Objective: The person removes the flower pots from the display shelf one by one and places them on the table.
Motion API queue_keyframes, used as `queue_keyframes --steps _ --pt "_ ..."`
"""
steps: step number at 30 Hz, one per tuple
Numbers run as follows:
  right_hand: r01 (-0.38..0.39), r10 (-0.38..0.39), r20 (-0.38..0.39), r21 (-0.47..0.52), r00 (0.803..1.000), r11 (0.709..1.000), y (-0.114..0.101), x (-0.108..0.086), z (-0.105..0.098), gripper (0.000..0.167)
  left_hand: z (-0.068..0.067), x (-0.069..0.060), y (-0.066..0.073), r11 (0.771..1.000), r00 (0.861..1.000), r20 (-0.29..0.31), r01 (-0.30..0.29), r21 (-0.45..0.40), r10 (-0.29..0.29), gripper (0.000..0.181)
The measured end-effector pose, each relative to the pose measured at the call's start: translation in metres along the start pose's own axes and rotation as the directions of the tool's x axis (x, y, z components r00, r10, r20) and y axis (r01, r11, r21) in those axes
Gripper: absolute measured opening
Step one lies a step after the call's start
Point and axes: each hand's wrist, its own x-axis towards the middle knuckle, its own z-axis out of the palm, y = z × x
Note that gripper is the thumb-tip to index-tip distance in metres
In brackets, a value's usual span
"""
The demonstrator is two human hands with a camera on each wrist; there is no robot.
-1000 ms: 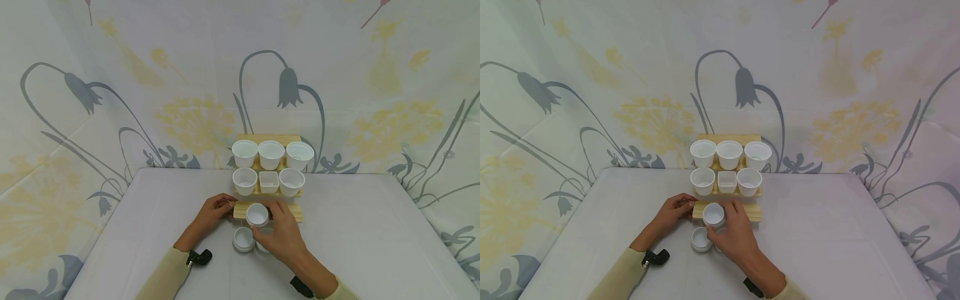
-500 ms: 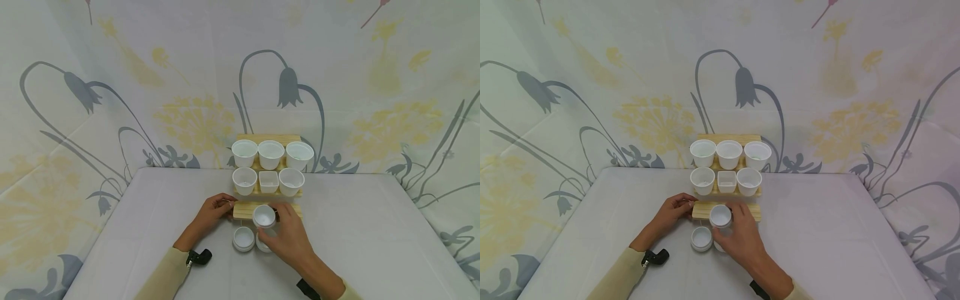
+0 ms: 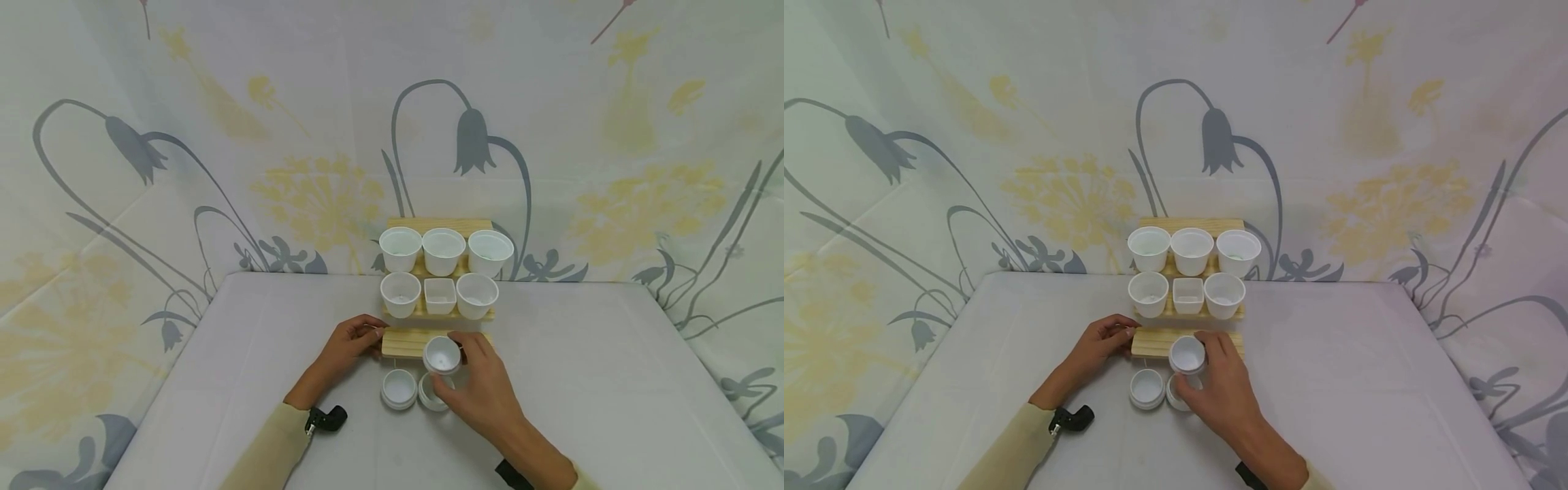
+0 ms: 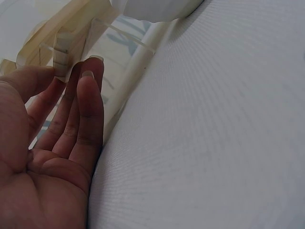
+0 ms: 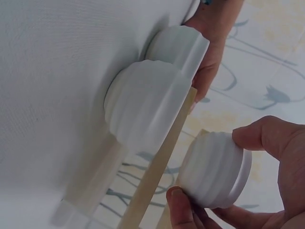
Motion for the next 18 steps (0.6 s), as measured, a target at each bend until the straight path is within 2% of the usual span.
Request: queue_keyframes --steps 6,18 --pt "-0.017 0.017 0.013 -0.008 1.000 1.000 0.000 -0.003 -0.003 0.068 0.000 0.001 0.000 1.000 1.000 0.002 -0.003 0.002 0.003 0.027" --pt "-0.055 0.056 0.051 -0.015 0.997 0.998 0.002 -0.006 -0.012 0.057 0.001 -0.001 0.003 1.000 1.000 0.011 -0.024 0.011 0.024 0.028"
